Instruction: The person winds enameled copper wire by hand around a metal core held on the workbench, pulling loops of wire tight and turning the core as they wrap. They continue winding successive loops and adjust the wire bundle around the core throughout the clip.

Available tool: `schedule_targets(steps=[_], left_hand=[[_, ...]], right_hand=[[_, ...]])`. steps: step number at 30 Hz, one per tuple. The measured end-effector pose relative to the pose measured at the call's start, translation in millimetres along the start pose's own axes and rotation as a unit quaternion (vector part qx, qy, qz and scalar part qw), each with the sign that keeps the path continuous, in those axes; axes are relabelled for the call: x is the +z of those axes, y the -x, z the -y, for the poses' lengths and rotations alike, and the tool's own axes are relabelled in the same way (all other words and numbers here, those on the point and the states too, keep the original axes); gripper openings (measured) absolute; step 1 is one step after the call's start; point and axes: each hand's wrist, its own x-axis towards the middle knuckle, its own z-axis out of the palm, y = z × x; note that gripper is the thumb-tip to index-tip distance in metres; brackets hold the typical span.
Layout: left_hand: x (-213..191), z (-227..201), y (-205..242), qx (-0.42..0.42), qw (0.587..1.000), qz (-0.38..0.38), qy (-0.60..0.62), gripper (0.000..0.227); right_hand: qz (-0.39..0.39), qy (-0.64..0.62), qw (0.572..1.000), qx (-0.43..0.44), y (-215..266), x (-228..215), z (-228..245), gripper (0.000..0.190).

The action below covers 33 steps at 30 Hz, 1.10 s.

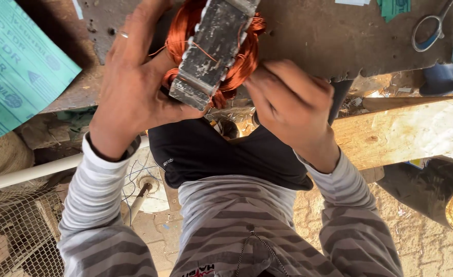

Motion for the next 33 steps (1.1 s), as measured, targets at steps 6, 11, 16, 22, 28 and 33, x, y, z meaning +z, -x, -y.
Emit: schedule_targets(steps=[6,11,16,22,28,33], left_hand=[[3,4,2,0.013,1.000,-0.017,0.002,0.081],[5,6,5,0.013,1.000,-0.020,-0.006,0.077],[3,5,1,0.019,0.999,-0.008,-0.030,0.077],[2,5,1,0.028,0.999,-0.018,-0.011,0.069],[-1,3,0,0.040,0.999,-0.015,-0.024,0.065],[-3,-1,-7,0.043,0.999,-0.026,-0.003,0.072]], right_hand=[[0.060,0.100,0.992,-0.052,-2,0,-5,0.010],[0.107,0.111,0.986,-0.071,-15,-6,-1,0.008],[0.094,0.092,0.990,-0.040,-4,9,-12,0.009],[0.015,0.132,0.982,-0.135,5,13,-34,0.010],[0.035,0.092,0.991,-0.090,-23,6,-14,0.008],[0.049,0.063,0.994,-0.073,0,2,-33,0.011]])
